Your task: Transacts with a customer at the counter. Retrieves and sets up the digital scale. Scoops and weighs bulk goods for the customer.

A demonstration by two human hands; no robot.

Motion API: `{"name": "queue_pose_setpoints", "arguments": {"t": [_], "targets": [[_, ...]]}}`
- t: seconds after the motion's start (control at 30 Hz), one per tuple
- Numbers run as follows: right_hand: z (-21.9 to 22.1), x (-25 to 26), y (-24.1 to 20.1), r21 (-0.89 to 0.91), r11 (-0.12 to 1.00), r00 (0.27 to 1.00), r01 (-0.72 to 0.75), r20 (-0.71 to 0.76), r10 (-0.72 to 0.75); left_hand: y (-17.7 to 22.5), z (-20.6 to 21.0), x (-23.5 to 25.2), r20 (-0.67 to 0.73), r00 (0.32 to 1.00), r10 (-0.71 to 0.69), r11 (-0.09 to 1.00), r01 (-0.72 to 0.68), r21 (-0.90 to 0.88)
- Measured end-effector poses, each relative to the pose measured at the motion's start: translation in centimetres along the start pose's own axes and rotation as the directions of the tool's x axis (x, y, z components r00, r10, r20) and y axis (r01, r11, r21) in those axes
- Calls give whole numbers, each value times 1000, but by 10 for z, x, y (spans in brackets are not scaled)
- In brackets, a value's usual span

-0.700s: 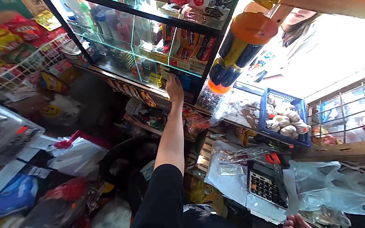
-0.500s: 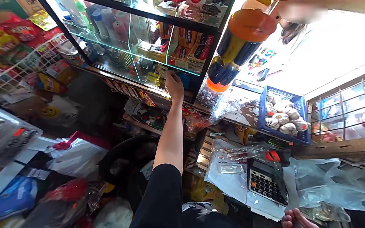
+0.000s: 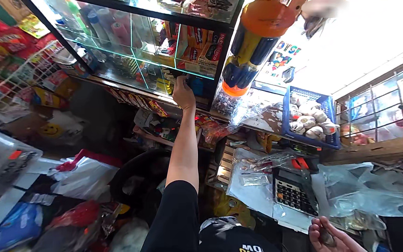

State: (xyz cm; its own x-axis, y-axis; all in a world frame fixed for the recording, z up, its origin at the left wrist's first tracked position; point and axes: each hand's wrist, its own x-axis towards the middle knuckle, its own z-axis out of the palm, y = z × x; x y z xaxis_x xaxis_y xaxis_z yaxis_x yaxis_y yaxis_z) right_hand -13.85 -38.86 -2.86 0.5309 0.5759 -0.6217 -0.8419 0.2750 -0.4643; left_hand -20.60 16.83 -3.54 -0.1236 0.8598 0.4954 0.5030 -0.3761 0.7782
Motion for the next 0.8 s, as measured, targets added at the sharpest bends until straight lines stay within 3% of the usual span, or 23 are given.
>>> {"name": "queue_pose_setpoints", "arguments": {"t": [0.1,0.2,0.37,0.63,0.8], "targets": [[2,0,1,-9,1000,1000,6,-13,-6,4,-8,4,124,991,-48,997,40,70],[4,3,2,-8,1000,1000,2,-17,-2,-3,-10,7,194,981,-20,990,-7,139],[10,6,5,-19,999,999,-34,-17,33,-13,-16,6,199,980,11,1000,-15,20],[12,9,8,-42,998,999,-42,-21,41,-28,-23,-9,-101,977,186,981,-190,-31],[-3,10,2,-72,995,997,65,-36,-67,-23,-89,-36,-204,938,279,898,-330,-289]]}}
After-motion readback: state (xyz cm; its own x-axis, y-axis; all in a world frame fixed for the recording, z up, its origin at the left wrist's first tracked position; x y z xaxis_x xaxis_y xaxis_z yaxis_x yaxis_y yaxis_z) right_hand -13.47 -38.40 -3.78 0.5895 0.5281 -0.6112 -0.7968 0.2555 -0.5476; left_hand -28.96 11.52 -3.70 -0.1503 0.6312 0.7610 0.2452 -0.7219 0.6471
